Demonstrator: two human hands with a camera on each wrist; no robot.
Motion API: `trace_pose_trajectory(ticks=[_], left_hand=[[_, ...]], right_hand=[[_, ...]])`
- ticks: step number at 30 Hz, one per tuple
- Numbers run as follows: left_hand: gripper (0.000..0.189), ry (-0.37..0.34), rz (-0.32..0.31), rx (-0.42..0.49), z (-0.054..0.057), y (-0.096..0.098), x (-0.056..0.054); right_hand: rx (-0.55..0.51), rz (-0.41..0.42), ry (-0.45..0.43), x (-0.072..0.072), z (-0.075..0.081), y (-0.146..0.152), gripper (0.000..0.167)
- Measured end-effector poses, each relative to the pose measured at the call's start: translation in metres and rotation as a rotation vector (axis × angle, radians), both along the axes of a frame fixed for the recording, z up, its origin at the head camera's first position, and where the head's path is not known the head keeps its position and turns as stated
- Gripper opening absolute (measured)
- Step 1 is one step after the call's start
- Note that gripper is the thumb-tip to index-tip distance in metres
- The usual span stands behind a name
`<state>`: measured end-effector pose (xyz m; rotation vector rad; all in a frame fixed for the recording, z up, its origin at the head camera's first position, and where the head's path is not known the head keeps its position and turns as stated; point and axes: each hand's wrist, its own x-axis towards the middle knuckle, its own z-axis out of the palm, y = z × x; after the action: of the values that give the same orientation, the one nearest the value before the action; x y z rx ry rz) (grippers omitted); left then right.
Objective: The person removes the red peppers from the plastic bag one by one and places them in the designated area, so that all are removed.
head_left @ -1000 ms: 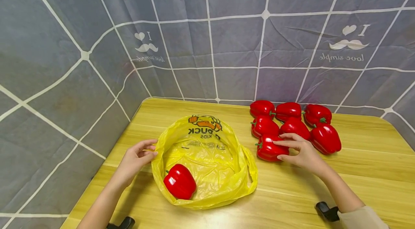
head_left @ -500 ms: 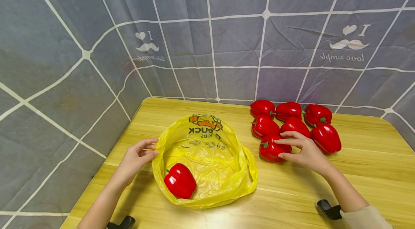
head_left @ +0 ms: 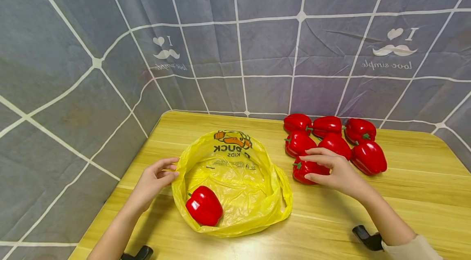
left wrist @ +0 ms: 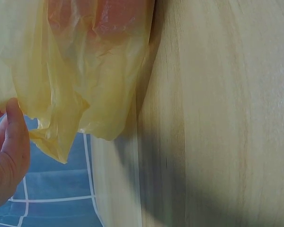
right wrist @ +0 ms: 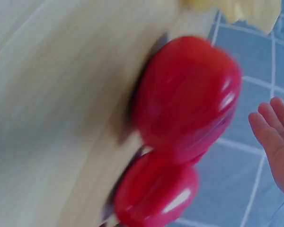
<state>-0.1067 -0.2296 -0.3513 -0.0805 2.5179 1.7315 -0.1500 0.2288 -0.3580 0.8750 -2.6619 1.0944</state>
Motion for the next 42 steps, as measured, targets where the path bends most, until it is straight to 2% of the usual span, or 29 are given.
trace_pose_trajectory(ticks=[8,14,21,28,35,42], left_hand=[[0.042,0.001,0.000,0.006,0.002,0.001,-0.001],[0.043,0.002,-0.013,-0.002,0.001,0.001,0.000],[0.043,-0.002,-0.013,0.001,0.001,0.001,0.001],[0.043,-0.009,-0.006,0.001,0.001,0.001,-0.001],[0.043,-0.007,-0.006,0.002,0.002,0.001,-0.001],[0.042,-0.007,-0.001,-0.006,0.002,0.002,-0.001]], right_hand=[[-0.054,0.111,-0.091,0.005,0.013,-0.035,0.043],[-0.110,0.197,-0.229,0.012,0.019,-0.071,0.046],[-0.107,0.284,-0.333,0.018,0.021,-0.114,0.047],[-0.095,0.314,-0.421,0.020,0.017,-0.152,0.049],[-0.049,0.329,-0.447,0.023,0.015,-0.183,0.050],[-0.046,0.311,-0.474,0.025,0.011,-0.202,0.051]])
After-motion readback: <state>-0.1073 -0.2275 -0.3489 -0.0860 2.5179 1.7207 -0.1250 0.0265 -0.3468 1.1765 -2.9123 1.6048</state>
